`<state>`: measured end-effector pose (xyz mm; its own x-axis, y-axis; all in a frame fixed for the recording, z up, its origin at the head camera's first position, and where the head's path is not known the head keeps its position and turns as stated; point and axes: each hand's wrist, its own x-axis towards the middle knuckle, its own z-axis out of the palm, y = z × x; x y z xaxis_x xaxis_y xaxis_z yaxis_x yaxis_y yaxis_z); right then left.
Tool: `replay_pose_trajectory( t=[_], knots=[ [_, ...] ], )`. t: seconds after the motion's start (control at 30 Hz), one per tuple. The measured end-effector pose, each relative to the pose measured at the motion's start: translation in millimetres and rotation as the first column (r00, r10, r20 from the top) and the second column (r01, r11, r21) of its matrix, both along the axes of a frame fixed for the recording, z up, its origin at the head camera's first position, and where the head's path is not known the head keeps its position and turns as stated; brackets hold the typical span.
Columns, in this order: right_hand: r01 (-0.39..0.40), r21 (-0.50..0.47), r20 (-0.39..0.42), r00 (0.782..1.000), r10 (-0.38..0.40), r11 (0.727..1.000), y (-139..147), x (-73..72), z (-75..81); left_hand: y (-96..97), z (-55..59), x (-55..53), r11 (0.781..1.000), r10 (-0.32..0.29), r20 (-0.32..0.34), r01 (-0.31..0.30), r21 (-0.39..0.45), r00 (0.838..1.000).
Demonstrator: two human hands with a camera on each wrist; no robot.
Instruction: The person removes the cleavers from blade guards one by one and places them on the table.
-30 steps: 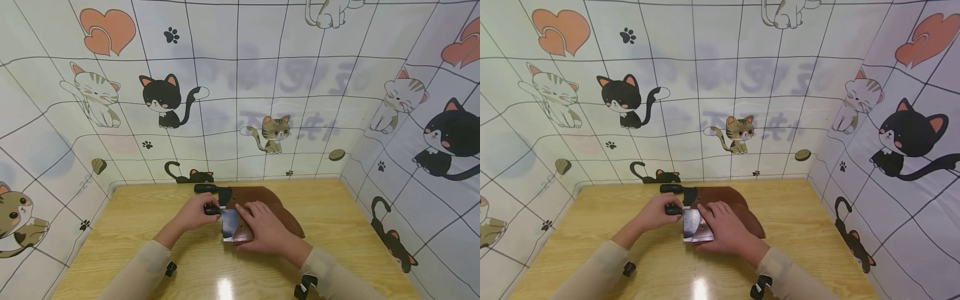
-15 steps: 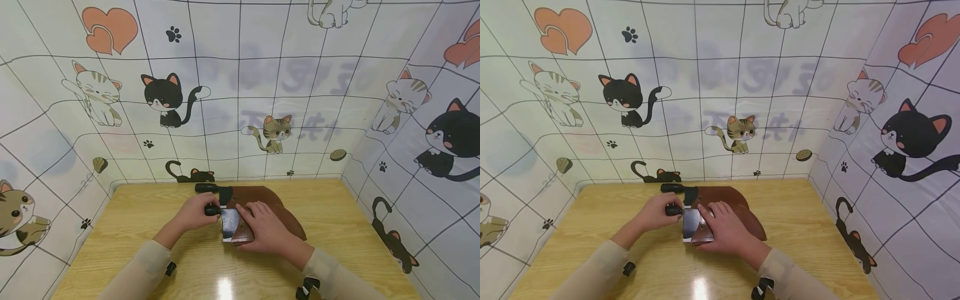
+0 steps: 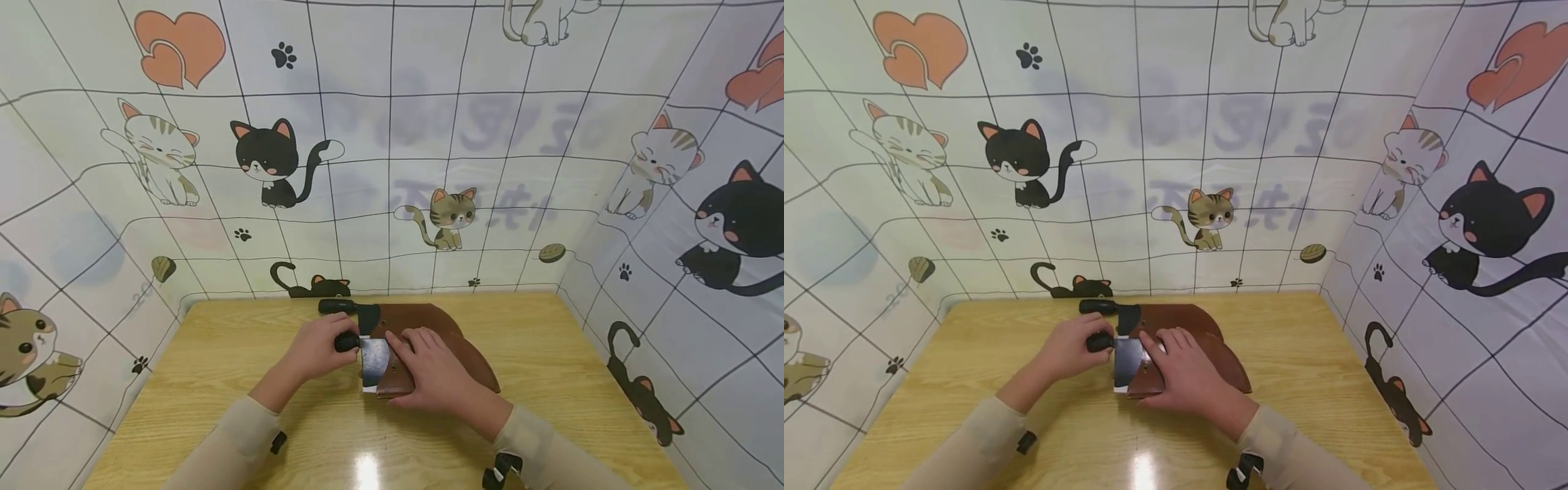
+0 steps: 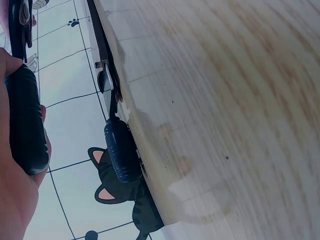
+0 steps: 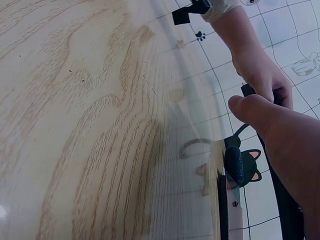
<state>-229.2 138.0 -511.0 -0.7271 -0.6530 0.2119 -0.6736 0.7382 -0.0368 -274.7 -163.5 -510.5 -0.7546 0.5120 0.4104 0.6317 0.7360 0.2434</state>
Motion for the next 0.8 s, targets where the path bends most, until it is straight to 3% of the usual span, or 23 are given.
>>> replay_pose_trajectory(
  t=[0.27,0.6,0.8],
  knots=[
    [-0.007,0.008,-0.014,1.0,0.007,1.0,-0.2,0.6,2.4,-2.7,0.1,-0.9,0.999,-0.012,0.012,0.011,0.041,1.0],
    [-0.038,-0.006,-0.072,0.997,0.037,0.999,0.7,3.1,4.4,-2.7,-0.6,0.9,0.999,0.02,0.043,-0.022,0.035,0.999],
    [-0.027,-0.011,-0.041,0.999,0.026,1.0,0.0,2.5,4.4,-3.2,-1.7,0.5,0.999,0.033,0.052,-0.035,0.033,0.998]
  ],
)
